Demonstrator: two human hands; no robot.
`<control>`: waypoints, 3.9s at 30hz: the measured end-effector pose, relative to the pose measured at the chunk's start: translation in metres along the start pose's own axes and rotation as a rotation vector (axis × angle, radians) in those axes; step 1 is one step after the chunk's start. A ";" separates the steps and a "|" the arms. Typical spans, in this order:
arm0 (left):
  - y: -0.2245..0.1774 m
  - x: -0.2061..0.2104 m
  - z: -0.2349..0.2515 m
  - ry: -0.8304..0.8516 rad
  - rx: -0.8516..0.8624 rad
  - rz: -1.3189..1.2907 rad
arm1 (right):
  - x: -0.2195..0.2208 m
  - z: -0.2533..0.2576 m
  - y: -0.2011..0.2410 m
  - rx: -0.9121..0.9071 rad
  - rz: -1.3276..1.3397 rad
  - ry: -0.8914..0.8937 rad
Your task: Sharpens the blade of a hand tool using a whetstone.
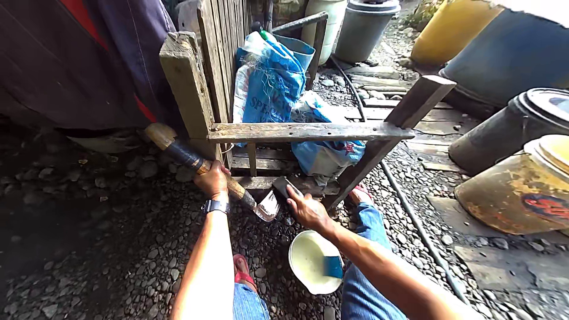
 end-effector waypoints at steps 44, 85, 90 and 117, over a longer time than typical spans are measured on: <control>-0.002 0.000 -0.002 -0.007 0.004 0.033 | 0.012 -0.010 0.010 -0.037 0.011 0.012; -0.004 0.001 -0.004 -0.001 0.004 -0.013 | -0.001 0.021 -0.003 0.147 0.092 -0.057; -0.003 0.000 -0.003 0.012 0.032 -0.034 | -0.002 0.019 -0.009 0.078 0.068 -0.042; -0.002 0.002 -0.004 -0.024 0.030 0.035 | -0.003 0.029 0.004 0.097 0.130 -0.018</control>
Point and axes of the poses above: each hand's wrist, its own z-axis towards the middle knuckle, its own x-axis out of the palm, y = z × x, the point moved 8 cm from there along z, towards the middle knuckle, and after that the axes turned 15 degrees about -y, right-handed, at the moved point
